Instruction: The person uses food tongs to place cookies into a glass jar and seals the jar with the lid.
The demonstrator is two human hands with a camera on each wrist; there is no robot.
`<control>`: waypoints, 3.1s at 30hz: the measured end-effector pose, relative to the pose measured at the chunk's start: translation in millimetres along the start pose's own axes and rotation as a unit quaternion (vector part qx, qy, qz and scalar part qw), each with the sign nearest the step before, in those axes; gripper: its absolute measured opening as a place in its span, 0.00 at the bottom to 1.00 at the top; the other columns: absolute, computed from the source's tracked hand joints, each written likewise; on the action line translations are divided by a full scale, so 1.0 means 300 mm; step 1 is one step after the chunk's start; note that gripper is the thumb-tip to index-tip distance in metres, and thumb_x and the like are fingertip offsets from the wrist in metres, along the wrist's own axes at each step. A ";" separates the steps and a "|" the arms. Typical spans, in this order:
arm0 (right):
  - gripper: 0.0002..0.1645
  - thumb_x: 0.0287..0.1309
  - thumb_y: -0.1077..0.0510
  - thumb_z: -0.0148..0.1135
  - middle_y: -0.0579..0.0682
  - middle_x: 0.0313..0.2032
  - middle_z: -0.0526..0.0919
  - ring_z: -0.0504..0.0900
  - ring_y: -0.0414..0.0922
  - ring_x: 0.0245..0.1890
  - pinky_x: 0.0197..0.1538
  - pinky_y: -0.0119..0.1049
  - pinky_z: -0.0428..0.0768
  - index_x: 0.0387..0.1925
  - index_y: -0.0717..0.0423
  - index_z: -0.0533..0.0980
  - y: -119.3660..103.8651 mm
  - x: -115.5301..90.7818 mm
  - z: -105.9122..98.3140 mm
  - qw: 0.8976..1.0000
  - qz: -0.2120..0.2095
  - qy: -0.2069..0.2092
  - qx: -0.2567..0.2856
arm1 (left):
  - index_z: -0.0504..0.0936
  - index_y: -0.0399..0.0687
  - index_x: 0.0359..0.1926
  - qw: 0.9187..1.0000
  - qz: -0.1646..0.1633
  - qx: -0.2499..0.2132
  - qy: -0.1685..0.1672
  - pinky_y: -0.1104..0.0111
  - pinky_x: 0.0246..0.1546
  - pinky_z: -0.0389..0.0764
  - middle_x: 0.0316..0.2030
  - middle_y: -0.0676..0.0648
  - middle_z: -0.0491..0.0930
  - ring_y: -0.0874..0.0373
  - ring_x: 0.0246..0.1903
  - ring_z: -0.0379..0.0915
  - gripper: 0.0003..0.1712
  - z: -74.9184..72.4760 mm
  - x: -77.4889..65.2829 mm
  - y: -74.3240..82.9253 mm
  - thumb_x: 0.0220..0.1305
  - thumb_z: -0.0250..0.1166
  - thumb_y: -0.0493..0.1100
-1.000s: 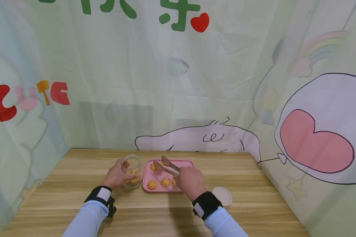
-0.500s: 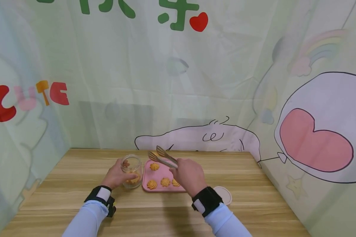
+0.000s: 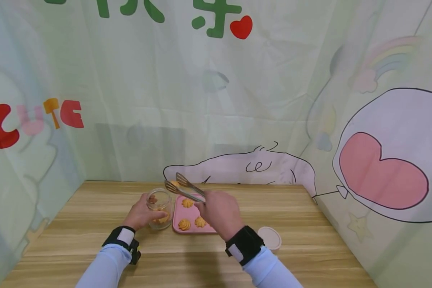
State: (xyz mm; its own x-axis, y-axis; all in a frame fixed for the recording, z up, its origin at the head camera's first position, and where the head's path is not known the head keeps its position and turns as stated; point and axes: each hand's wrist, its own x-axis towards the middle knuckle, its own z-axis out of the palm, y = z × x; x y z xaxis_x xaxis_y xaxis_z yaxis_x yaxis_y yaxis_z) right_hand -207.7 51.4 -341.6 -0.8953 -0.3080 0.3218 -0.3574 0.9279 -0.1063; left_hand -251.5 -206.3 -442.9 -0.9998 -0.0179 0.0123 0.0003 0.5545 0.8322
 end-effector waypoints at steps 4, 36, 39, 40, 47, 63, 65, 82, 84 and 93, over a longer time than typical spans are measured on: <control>0.21 0.63 0.37 0.69 0.40 0.13 0.64 0.65 0.39 0.14 0.15 0.33 0.62 0.34 0.50 0.82 -0.021 -0.002 -0.003 0.999 -0.015 0.014 -0.029 | 0.61 0.29 0.68 1.000 0.002 -0.001 -0.001 0.38 0.63 0.70 0.65 0.26 0.71 0.30 0.64 0.68 0.51 -0.001 -0.004 0.002 0.54 0.80 0.48; 0.22 0.64 0.38 0.69 0.42 0.14 0.64 0.64 0.39 0.14 0.15 0.31 0.62 0.33 0.53 0.80 -0.009 0.006 -0.002 0.999 -0.020 0.021 -0.024 | 0.62 0.30 0.66 1.000 -0.004 -0.005 0.001 0.39 0.65 0.68 0.65 0.26 0.71 0.30 0.63 0.68 0.49 -0.001 0.000 0.006 0.53 0.80 0.46; 0.22 0.64 0.39 0.69 0.43 0.15 0.66 0.65 0.40 0.15 0.16 0.31 0.62 0.34 0.54 0.80 0.000 0.012 0.000 1.000 -0.007 0.005 -0.016 | 0.62 0.30 0.66 1.000 -0.007 -0.008 -0.001 0.38 0.65 0.67 0.65 0.26 0.70 0.30 0.64 0.67 0.49 -0.001 -0.001 0.006 0.53 0.80 0.46; 0.22 0.65 0.39 0.68 0.43 0.15 0.67 0.65 0.40 0.15 0.16 0.31 0.62 0.35 0.54 0.80 0.003 0.014 0.001 1.000 -0.003 0.001 -0.016 | 0.62 0.30 0.66 1.000 -0.007 -0.008 -0.001 0.38 0.65 0.67 0.65 0.26 0.70 0.30 0.64 0.67 0.49 -0.002 -0.001 0.006 0.53 0.80 0.46; 0.21 0.64 0.40 0.69 0.44 0.16 0.69 0.67 0.41 0.15 0.17 0.32 0.63 0.31 0.54 0.79 0.021 0.025 0.011 1.000 0.022 -0.009 -0.018 | 0.61 0.30 0.67 1.000 -0.007 -0.007 0.000 0.39 0.65 0.68 0.65 0.26 0.70 0.31 0.63 0.68 0.49 -0.003 -0.001 0.003 0.53 0.79 0.46; 0.23 0.63 0.41 0.71 0.44 0.15 0.69 0.69 0.42 0.16 0.19 0.35 0.64 0.24 0.53 0.77 0.090 0.044 0.106 0.996 0.069 -0.050 0.001 | 0.62 0.30 0.67 1.000 -0.011 -0.003 0.000 0.39 0.65 0.68 0.66 0.27 0.70 0.32 0.63 0.68 0.51 0.001 0.007 -0.004 0.52 0.80 0.48; 0.23 0.61 0.42 0.72 0.44 0.15 0.69 0.69 0.42 0.17 0.19 0.35 0.65 0.23 0.53 0.78 0.094 0.045 0.122 0.996 0.070 -0.049 -0.004 | 0.62 0.30 0.67 1.000 -0.012 -0.003 -0.001 0.39 0.65 0.68 0.66 0.27 0.70 0.31 0.64 0.68 0.51 0.000 0.004 -0.002 0.51 0.80 0.49; 0.26 0.59 0.41 0.74 0.45 0.15 0.72 0.71 0.43 0.17 0.23 0.39 0.76 0.19 0.54 0.75 0.091 0.034 0.260 0.994 0.070 -0.074 -0.040 | 0.62 0.30 0.67 1.000 -0.013 -0.006 -0.001 0.40 0.65 0.69 0.66 0.26 0.70 0.31 0.63 0.68 0.51 0.001 0.004 0.006 0.52 0.80 0.49; 0.26 0.60 0.41 0.73 0.46 0.16 0.72 0.72 0.43 0.18 0.24 0.40 0.78 0.21 0.55 0.75 0.086 0.035 0.276 0.993 0.078 -0.081 -0.029 | 0.62 0.30 0.67 1.000 -0.011 -0.007 -0.001 0.40 0.64 0.69 0.66 0.26 0.70 0.31 0.63 0.68 0.51 0.002 0.003 0.006 0.52 0.80 0.48; 0.24 0.61 0.45 0.74 0.47 0.18 0.72 0.72 0.43 0.19 0.29 0.40 0.84 0.25 0.58 0.75 0.075 0.024 0.325 0.997 0.040 -0.034 -0.047 | 0.62 0.28 0.67 1.000 -0.005 -0.002 0.001 0.40 0.63 0.71 0.65 0.26 0.70 0.31 0.62 0.69 0.50 -0.001 -0.003 0.004 0.52 0.79 0.46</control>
State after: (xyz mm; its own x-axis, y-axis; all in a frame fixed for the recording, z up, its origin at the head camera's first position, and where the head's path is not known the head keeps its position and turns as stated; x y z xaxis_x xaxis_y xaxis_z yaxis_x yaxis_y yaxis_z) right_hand -248.2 49.6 -433.5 -0.9373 -0.2418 0.2512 -0.2593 0.9650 -0.0387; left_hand -250.5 -206.0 -441.7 -0.9997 -0.0249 0.0060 -0.0087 0.5512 0.8343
